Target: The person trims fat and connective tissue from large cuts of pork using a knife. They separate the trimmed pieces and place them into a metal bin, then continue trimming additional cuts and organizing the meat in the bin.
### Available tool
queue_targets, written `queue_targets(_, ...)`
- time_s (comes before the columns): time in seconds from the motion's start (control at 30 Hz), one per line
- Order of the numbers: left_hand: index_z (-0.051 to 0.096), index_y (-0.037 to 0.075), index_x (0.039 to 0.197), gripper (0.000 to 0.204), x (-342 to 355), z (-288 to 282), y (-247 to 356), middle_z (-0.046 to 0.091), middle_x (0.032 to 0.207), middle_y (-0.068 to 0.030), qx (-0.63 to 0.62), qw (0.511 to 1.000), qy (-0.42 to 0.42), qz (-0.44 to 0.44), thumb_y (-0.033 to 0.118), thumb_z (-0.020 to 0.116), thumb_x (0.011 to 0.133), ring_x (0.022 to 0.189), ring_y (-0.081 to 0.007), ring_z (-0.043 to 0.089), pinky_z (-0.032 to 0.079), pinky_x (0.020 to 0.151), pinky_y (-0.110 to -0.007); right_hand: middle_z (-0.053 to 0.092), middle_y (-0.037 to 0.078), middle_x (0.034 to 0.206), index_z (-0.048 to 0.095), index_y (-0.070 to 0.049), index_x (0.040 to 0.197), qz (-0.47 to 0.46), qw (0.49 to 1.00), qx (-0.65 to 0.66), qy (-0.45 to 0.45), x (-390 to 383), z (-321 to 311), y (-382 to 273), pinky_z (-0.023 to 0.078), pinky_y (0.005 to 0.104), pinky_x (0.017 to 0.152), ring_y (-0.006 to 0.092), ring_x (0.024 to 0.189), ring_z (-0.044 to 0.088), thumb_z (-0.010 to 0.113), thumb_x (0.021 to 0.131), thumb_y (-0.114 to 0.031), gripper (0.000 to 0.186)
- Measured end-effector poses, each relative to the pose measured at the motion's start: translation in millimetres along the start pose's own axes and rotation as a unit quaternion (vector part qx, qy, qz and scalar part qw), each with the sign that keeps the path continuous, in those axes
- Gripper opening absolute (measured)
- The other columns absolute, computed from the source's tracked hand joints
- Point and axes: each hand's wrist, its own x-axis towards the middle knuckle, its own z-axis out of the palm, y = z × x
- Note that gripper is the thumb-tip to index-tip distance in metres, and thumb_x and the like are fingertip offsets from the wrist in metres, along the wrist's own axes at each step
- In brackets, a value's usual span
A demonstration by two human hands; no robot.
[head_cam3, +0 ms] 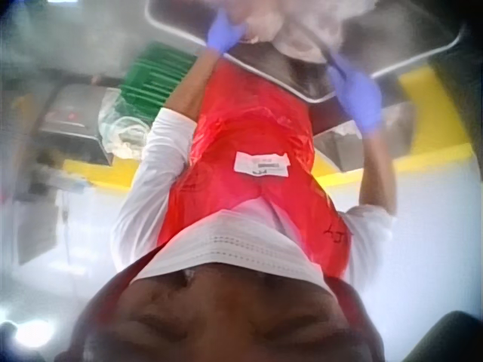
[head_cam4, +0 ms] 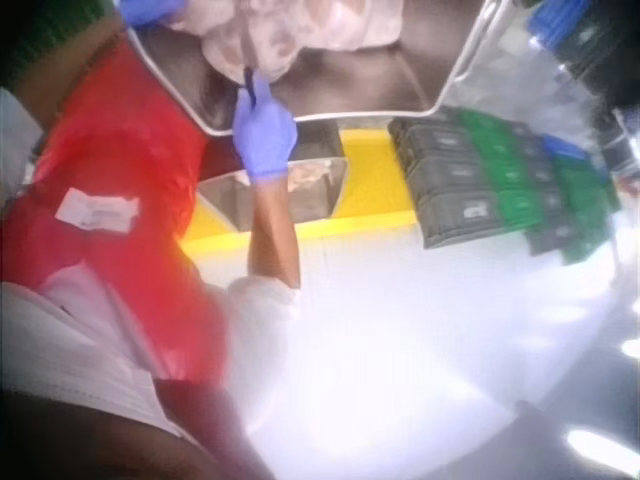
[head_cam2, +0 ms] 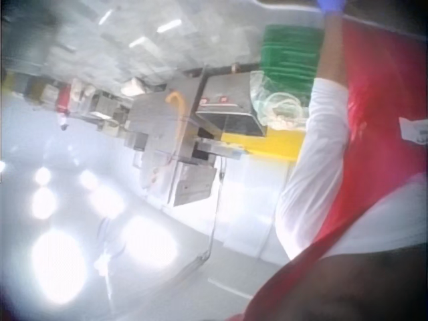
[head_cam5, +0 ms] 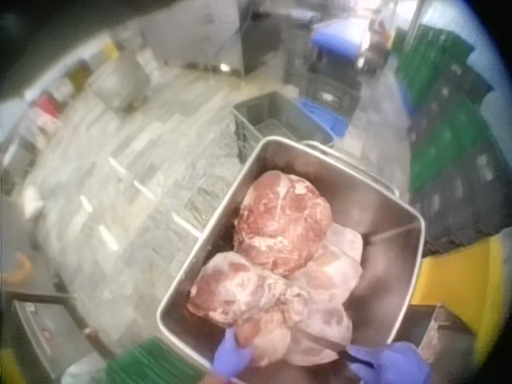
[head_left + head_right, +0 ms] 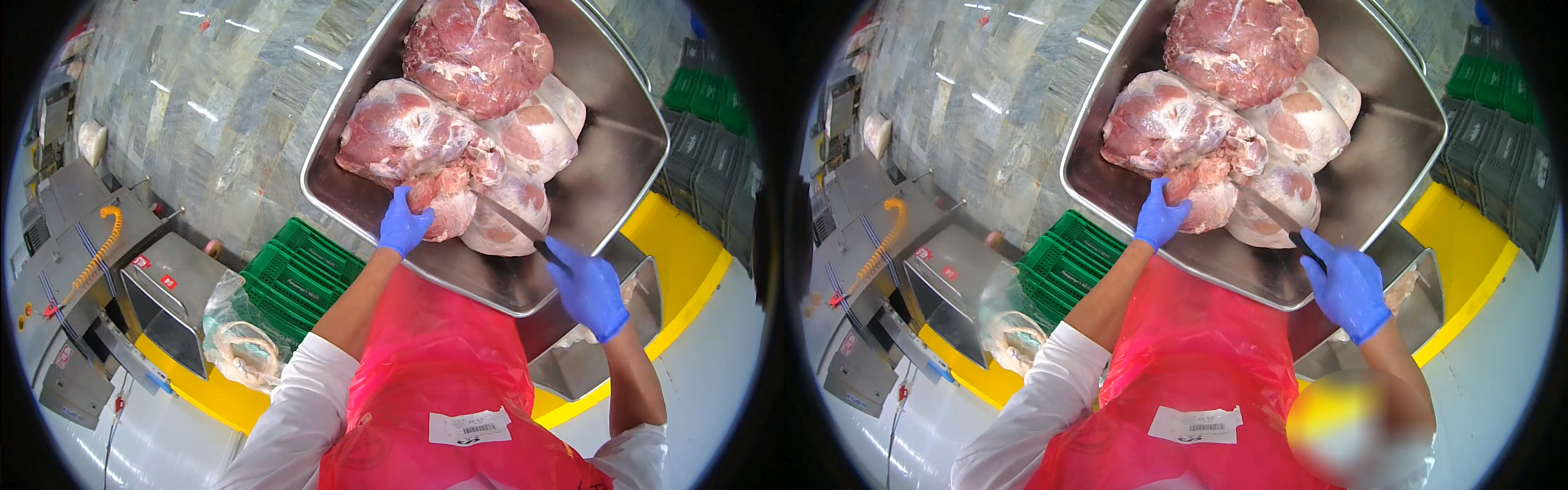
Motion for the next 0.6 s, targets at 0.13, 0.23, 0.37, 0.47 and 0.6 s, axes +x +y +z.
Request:
queue_targets(0.13,0.048,0.004,0.14,0.061,0,18,-10,0.066,0.123,-0.0236,-0.171,0.983,0.062,0.037,0.022,0.079,0.09,0.113,-0.0316,0.067,0.053,0.098,-0.042,0.072,0.024,0.092,0.068,-0.016,0.135,-0.027,0.999,0.019,0.023,-16,-20,-31,0.055,0.0529,0.072,0.0452,0.081,0.069,0.066,0.098,-0.027,0.039)
queue_targets(0.23,0.05,0.002,0.139,0.058,0,34,-15,0.065,0.126,-0.0213,-0.274,0.954,0.112,0.055,0.016,0.079,0.091,0.113,-0.0284,0.064,0.052,0.099,-0.04,0.072,0.023,0.091,0.068,-0.017,0.136,-0.015,0.999,-0.031,-0.006,-4,3,-36,0.055,0.0535,0.071,0.045,0.079,0.069,0.064,0.099,-0.028,0.039)
queue_targets(0.37,0.049,0.0,0.138,0.056,7,29,-13,0.059,0.129,-0.0151,-0.311,0.945,0.098,0.018,0.013,0.078,0.092,0.117,-0.0223,0.058,0.05,0.103,-0.036,0.073,0.023,0.091,0.069,-0.019,0.135,-0.001,1.0,-0.017,-0.008,15,28,-39,0.055,0.0545,0.07,0.0452,0.079,0.069,0.064,0.099,-0.031,0.038)
queue_targets(0.47,0.048,0.0,0.138,0.057,7,27,-10,0.06,0.127,-0.0153,-0.319,0.944,0.081,0.005,0.012,0.078,0.091,0.116,-0.0221,0.058,0.05,0.102,-0.037,0.073,0.022,0.086,0.066,-0.019,0.136,0.009,0.998,-0.065,-0.017,20,38,-48,0.056,0.055,0.069,0.0439,0.077,0.07,0.062,0.099,-0.032,0.039)
queue_targets(0.6,0.05,0.0,0.135,0.058,16,34,-8,0.061,0.124,-0.0167,-0.308,0.947,0.081,0.034,0.014,0.08,0.087,0.113,-0.0241,0.06,0.051,0.1,-0.038,0.073,0.019,0.081,0.058,-0.018,0.14,0.028,0.991,-0.128,0.002,33,85,-80,0.057,0.0548,0.066,0.0409,0.073,0.072,0.058,0.101,-0.033,0.041)
